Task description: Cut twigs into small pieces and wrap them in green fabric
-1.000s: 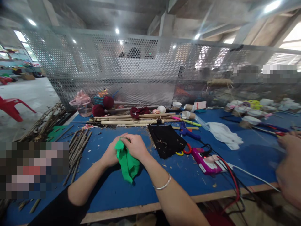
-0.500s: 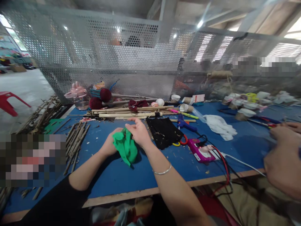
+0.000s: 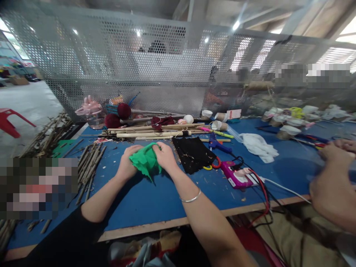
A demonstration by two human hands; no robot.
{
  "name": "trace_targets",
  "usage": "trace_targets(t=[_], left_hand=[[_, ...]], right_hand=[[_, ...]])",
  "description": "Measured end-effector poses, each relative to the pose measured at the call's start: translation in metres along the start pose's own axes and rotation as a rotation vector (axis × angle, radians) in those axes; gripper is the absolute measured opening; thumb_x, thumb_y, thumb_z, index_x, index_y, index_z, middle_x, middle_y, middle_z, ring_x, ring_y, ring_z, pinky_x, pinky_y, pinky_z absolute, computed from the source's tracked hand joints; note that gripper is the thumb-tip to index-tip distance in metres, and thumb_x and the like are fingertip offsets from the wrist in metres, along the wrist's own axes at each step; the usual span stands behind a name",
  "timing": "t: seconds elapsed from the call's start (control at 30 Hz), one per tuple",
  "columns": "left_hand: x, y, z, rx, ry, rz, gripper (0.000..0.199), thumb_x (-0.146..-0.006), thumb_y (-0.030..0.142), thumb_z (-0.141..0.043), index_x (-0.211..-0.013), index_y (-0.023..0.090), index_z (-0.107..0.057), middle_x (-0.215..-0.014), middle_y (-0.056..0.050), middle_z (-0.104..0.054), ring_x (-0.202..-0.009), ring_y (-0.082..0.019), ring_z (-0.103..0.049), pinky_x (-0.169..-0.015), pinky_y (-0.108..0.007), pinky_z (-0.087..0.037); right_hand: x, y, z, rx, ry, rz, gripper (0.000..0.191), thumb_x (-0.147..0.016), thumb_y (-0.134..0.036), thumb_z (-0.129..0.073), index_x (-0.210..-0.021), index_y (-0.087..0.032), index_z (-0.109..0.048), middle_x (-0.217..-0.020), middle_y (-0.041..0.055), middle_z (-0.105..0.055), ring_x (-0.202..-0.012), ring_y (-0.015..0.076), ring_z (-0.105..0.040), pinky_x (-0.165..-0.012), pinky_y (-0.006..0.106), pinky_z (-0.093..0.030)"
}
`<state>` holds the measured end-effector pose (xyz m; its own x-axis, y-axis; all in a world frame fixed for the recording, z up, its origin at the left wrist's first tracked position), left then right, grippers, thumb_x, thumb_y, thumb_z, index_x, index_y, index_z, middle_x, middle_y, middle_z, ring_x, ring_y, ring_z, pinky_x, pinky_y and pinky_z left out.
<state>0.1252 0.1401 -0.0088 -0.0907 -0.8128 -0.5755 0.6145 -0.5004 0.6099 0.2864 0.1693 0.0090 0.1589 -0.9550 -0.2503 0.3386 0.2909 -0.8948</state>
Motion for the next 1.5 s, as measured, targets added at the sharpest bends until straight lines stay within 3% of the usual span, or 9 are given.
trace_targets(t=[0.2,0.4,0.57,0.7,0.87,1.0,1.2,1.3,1.5], left_hand=[[0.002,0.001,0.001,-0.082,-0.016,-0.043,0.027,-0.075,0.021,-0.057,-0.1,0.02,-0.064,-0.103,-0.006,-0.063,-0.099,-0.02,-0.051,-0.089,-0.036,-0.039],[0.0,-0.003,0.005,-0.177,0.011,-0.109,0.024,-0.077,0.022,-0.055,-0.099,0.021,-0.064,-0.102,-0.005,-0.063,-0.096,-0.019,-0.05,-0.091,-0.036,-0.036],[0.0,-0.004,0.008,-0.198,0.032,-0.092,0.024,-0.077,0.022,-0.055,-0.099,0.02,-0.064,-0.104,-0.006,-0.063,-0.095,-0.02,-0.05,-0.091,-0.036,-0.036],[0.001,-0.001,0.007,-0.191,0.003,-0.095,0.028,-0.077,0.021,-0.055,-0.103,0.02,-0.064,-0.104,-0.006,-0.062,-0.097,-0.02,-0.049,-0.09,-0.036,-0.037],[0.001,0.002,0.002,-0.213,-0.105,-0.107,0.038,-0.076,0.023,-0.055,-0.114,0.021,-0.059,-0.106,-0.007,-0.062,-0.097,-0.022,-0.049,-0.089,-0.038,-0.037],[0.0,-0.001,0.001,-0.234,-0.107,-0.109,0.041,-0.076,0.025,-0.056,-0.117,0.022,-0.057,-0.108,-0.008,-0.062,-0.097,-0.022,-0.049,-0.089,-0.039,-0.037],[-0.002,-0.012,0.009,-0.279,-0.006,-0.092,0.042,-0.077,0.024,-0.054,-0.119,0.023,-0.056,-0.11,-0.009,-0.061,-0.099,-0.024,-0.049,-0.09,-0.041,-0.037],[-0.002,-0.014,0.01,-0.289,-0.005,-0.108,0.043,-0.078,0.025,-0.053,-0.122,0.022,-0.053,-0.11,-0.009,-0.061,-0.099,-0.024,-0.048,-0.09,-0.042,-0.036],[-0.001,-0.008,0.006,-0.312,-0.131,-0.163,0.055,-0.081,0.026,-0.049,-0.135,0.022,-0.038,-0.109,-0.009,-0.061,-0.1,-0.024,-0.046,-0.09,-0.041,-0.034]], right_hand=[[0.003,-0.002,-0.005,-0.156,0.063,-0.065,0.032,-0.079,-0.046,-0.043,-0.065,-0.018,-0.052,-0.054,-0.0033,-0.044,-0.051,0.0107,-0.039,-0.05,0.022,-0.034],[0.0,-0.005,0.011,-0.003,0.066,-0.053,0.011,-0.066,-0.025,-0.05,-0.071,-0.017,-0.056,-0.061,-0.0026,-0.05,-0.056,0.0112,-0.044,-0.053,0.022,-0.035],[0.0,-0.001,0.004,0.041,-0.024,0.004,0.041,-0.059,-0.027,-0.062,-0.097,-0.019,-0.053,-0.083,-0.0002,-0.054,-0.07,0.0128,-0.049,-0.066,0.024,-0.04],[0.0,0.001,-0.004,-0.076,0.092,-0.036,0.022,-0.075,-0.04,-0.05,-0.079,-0.018,-0.053,-0.066,0.0,-0.052,-0.064,0.0141,-0.049,-0.061,0.025,-0.04],[0.002,0.001,-0.007,-0.215,0.081,-0.1,0.047,-0.081,-0.06,-0.036,-0.073,-0.018,-0.055,-0.057,0.0022,-0.054,-0.061,0.0178,-0.051,-0.056,0.027,-0.04],[0.004,-0.006,-0.006,-0.337,-0.032,-0.137,0.04,-0.078,-0.057,-0.046,-0.073,-0.018,-0.053,-0.062,0.0016,-0.056,-0.06,0.0152,-0.051,-0.056,0.026,-0.042],[0.006,-0.008,-0.003,-0.264,-0.159,-0.225,0.031,-0.057,-0.025,-0.067,-0.081,-0.02,-0.048,-0.067,-0.0053,-0.053,-0.054,0.0097,-0.047,-0.05,0.021,-0.039],[0.003,-0.002,-0.004,-0.262,-0.119,-0.238,0.022,-0.065,-0.035,-0.061,-0.073,-0.019,-0.048,-0.059,-0.0045,-0.051,-0.05,0.0104,-0.046,-0.048,0.022,-0.038],[0.0,-0.002,-0.006,-0.443,-0.035,-0.19,0.035,-0.074,-0.053,-0.052,-0.07,-0.018,-0.049,-0.059,0.0002,-0.054,-0.054,0.0134,-0.049,-0.054,0.026,-0.043]])
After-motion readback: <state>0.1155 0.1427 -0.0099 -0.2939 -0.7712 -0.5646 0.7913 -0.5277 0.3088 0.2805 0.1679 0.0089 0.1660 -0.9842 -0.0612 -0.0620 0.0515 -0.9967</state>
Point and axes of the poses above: each hand's wrist, its own x-axis away from the middle knuckle, its own z-axis out of the back of the hand, y = z × x, the point moved 1 cm from there along -x, towards the middle knuckle
